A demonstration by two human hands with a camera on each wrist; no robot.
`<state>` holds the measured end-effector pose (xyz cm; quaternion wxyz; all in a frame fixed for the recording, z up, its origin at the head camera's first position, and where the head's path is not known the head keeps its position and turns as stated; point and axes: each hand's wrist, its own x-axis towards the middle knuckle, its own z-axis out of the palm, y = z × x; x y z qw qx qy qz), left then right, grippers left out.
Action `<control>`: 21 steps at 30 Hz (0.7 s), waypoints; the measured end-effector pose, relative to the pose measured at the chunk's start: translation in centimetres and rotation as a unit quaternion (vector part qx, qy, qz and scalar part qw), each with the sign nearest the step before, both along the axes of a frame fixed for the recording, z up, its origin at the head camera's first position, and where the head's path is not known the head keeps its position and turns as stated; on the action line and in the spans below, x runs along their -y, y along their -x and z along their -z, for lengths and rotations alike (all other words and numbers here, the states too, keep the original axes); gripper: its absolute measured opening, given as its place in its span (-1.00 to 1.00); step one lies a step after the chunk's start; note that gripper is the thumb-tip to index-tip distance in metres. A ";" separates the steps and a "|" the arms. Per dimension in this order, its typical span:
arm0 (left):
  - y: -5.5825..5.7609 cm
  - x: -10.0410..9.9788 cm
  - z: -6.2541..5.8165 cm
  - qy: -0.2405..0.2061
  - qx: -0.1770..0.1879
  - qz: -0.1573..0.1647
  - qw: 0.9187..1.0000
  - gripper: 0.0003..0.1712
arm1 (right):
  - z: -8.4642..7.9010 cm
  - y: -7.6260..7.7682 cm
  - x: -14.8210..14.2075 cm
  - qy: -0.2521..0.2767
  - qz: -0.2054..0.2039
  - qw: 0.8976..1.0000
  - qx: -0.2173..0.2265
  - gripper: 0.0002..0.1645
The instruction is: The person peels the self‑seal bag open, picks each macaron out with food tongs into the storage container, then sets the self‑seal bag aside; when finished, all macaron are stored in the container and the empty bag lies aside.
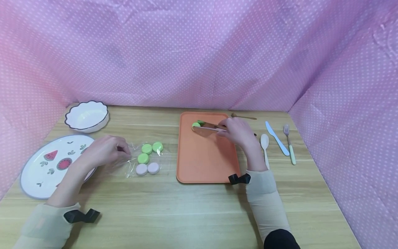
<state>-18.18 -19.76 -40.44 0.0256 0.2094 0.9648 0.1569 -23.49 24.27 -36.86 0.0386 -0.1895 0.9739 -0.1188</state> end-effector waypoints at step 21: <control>0.0 0.1 0.0 0.002 -0.004 0.006 1.000 -0.88 | -0.1 -0.1 -0.1 0.009 -0.001 1.000 0.010 -0.65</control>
